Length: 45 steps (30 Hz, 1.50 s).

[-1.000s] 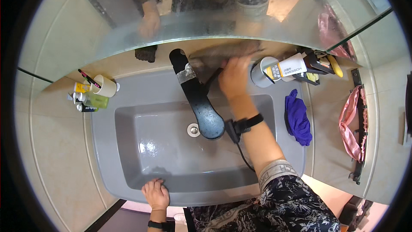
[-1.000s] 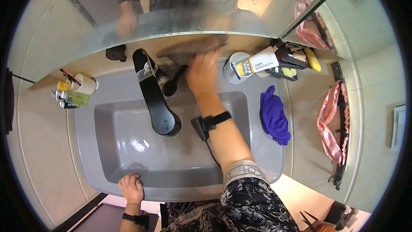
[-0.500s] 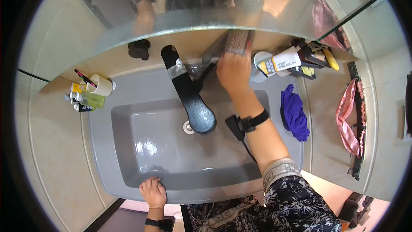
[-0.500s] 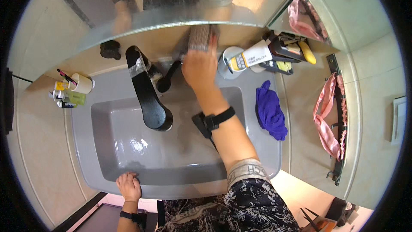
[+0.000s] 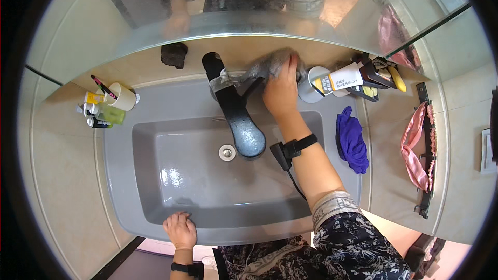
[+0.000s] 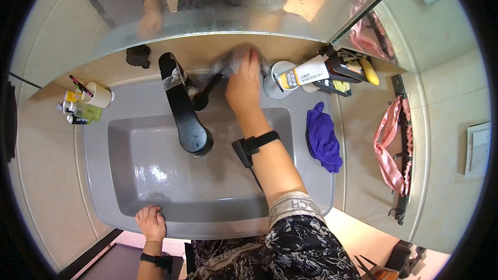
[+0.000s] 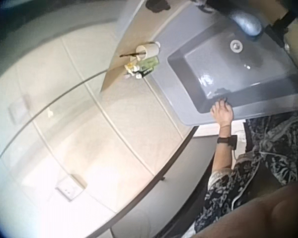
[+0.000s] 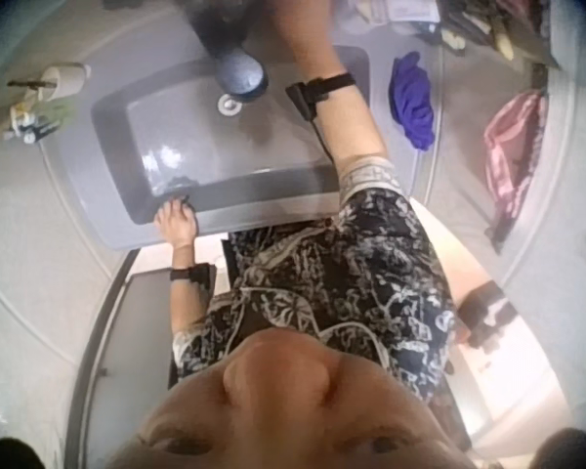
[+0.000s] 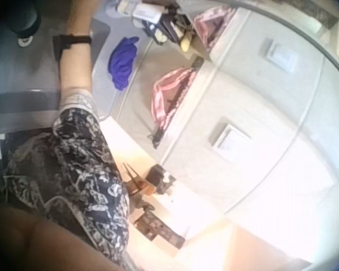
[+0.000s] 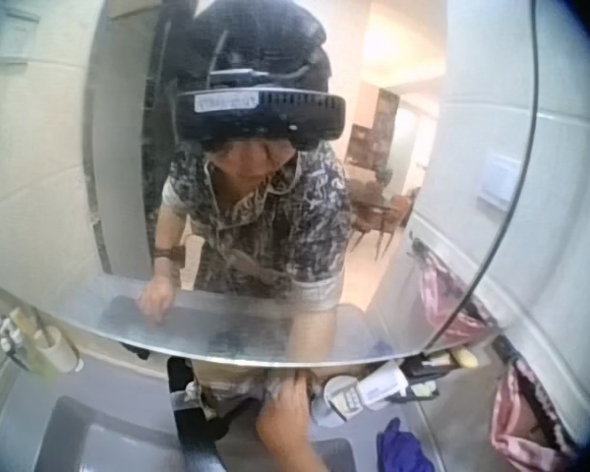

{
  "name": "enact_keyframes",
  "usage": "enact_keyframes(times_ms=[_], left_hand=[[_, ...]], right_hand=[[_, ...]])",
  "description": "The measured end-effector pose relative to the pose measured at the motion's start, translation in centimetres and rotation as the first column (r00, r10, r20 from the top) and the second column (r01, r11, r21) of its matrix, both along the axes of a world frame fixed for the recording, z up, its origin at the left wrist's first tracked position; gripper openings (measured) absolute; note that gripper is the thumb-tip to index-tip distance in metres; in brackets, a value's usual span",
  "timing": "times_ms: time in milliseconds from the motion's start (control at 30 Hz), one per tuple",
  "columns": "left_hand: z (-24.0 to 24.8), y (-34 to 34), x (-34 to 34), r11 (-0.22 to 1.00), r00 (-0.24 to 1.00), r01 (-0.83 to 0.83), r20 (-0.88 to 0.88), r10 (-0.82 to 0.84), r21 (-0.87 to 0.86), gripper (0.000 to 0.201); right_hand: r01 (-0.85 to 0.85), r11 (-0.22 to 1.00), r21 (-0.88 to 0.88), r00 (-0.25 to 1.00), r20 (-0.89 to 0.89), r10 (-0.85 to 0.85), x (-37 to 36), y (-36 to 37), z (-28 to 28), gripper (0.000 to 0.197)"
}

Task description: Cleaning the bathroom sink, faucet, and drain components using a cloth and water.

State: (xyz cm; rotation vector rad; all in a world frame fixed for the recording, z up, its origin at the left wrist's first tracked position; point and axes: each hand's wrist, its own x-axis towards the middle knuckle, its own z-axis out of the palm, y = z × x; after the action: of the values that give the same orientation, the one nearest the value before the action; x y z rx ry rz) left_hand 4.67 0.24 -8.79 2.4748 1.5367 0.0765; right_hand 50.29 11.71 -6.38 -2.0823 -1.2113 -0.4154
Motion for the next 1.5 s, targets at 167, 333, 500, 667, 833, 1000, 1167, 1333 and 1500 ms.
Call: enact_keyframes(times_ms=[167,333,500,667,833,1000,1167,1333,1500], left_hand=[[0.1,-0.2,-0.4,0.999,0.999,-0.032,-0.004,0.032,-0.038,0.016],[0.3,0.1,-0.2,0.999,1.000,-0.024,0.013,0.024,-0.038,0.016],[0.4,0.1,-0.4,1.000,0.999,-0.024,0.037,0.025,-0.008,0.014],[0.1,-0.1,0.2,1.000,0.999,-0.017,0.036,0.017,-0.005,0.014],[0.2,0.0,0.0,1.000,1.000,-0.015,0.015,0.015,-0.001,0.014],[0.4,0.0,-0.4,1.000,0.999,-0.016,0.031,0.015,0.027,0.014],[0.4,0.2,0.5,0.999,0.997,-0.031,0.069,0.028,0.041,0.013],[0.6,0.1,-0.6,0.997,0.988,-0.075,0.134,0.076,-0.008,0.015],[1.5,3.4,-2.6,0.985,0.951,-0.097,0.280,0.134,-0.143,0.026]], right_hand=[[0.088,0.911,-0.403,0.943,-0.262,-0.207,-0.1,-0.2,0.2,0.034],[0.393,0.908,0.144,0.892,-0.302,-0.337,1.9,3.2,1.9,0.029],[0.225,0.972,-0.065,0.945,-0.227,-0.234,-0.7,1.8,2.2,0.025],[0.262,0.965,0.015,0.959,-0.115,-0.258,1.5,0.8,-0.3,0.023],[0.211,0.977,-0.023,0.977,0.049,-0.210,1.4,1.4,1.1,0.018],[-0.221,0.929,-0.297,0.965,0.068,0.251,-0.9,-1.2,-5.9,0.033],[-0.363,0.924,-0.117,0.927,-0.142,0.346,-3.7,-0.3,-6.2,0.042],[-0.361,0.931,-0.058,0.927,-0.128,0.352,-7.3,-1.6,-4.3,0.031],[-0.326,0.941,-0.096,0.945,-0.069,0.320,-9.6,-2.6,-4.1,0.038]])
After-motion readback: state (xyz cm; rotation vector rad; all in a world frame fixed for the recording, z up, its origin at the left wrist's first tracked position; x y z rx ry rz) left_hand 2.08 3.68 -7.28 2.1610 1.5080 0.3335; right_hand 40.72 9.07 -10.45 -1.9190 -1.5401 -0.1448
